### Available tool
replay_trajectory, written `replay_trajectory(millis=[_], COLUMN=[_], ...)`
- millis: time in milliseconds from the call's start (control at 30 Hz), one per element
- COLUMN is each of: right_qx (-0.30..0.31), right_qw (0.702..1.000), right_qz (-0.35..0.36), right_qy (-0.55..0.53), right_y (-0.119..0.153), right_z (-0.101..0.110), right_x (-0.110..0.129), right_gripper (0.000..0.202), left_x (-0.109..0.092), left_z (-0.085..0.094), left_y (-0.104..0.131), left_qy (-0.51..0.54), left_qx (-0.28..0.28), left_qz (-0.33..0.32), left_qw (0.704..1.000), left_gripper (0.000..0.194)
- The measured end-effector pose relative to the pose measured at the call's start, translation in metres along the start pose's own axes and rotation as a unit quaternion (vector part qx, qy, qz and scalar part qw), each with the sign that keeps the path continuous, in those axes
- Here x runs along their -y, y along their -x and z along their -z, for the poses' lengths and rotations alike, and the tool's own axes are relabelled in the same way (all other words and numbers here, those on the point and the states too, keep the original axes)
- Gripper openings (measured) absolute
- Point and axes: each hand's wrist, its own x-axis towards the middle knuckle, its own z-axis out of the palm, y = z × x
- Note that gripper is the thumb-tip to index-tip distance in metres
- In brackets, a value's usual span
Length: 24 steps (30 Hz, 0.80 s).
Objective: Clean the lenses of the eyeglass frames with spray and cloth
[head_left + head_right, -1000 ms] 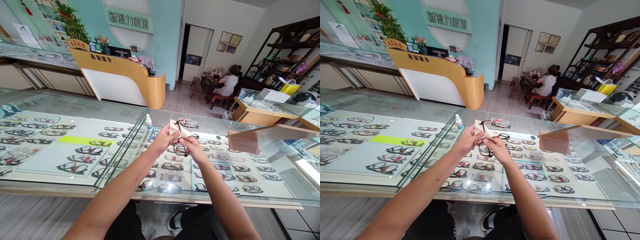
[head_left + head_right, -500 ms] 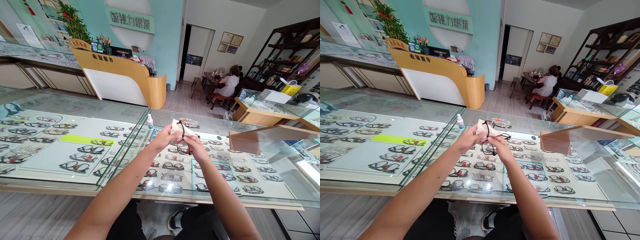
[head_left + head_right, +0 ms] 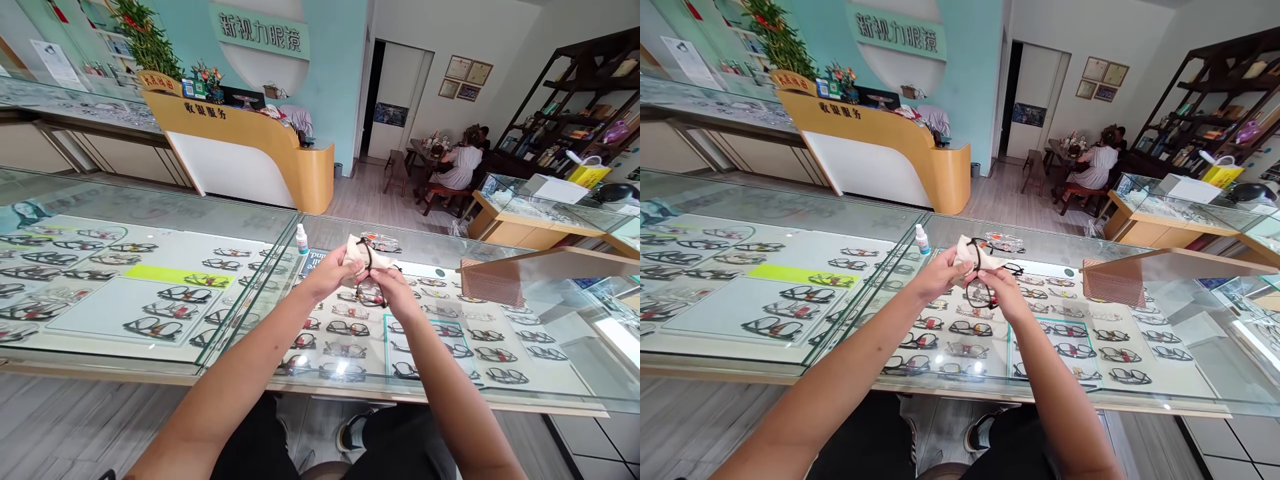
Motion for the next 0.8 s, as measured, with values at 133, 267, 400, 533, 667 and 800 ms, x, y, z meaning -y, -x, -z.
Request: replay_trajectory(millis=[133,267,400,533,667,800], right_qx=[0.011,0.013,-0.004,0.025,0.039,0.011], right_qw=[0.998,0.999,1.0,0.999,0.997,0.999], right_qz=[0.024,0.016,-0.018,0.011,0.026,-0.004], right_qy=[0.052,0.045,-0.008,0.021,0.057,0.032], right_y=[0.0,0.001,0.002,0.002,0.002,0.002], right_z=[-0.009,-0.007,0.002,-0.002,-0.006,0.003], right_x=[0.0,0.002,0.005,0.004,0.003,0.002], right_gripper=[0.044,0.042,0.042,0.042,0.044,0.043], left_x=[0.006,0.004,-0.004,0.0,0.004,-0.003], left_z=[-0.009,-0.007,0.002,-0.003,-0.009,-0.002], left_y=[-0.002,-0.003,0.0,0.001,-0.001,-0.001], left_qy=[-0.017,-0.025,-0.018,-0.032,-0.031,-0.023], left_qx=[-0.07,-0.061,0.009,-0.007,-0.075,-0.01], left_qz=[-0.04,-0.035,-0.003,-0.023,-0.045,-0.014], left_qw=[0.997,0.997,1.0,0.999,0.996,1.0], left_gripper=[0.058,0.064,0.056,0.054,0.06,0.059])
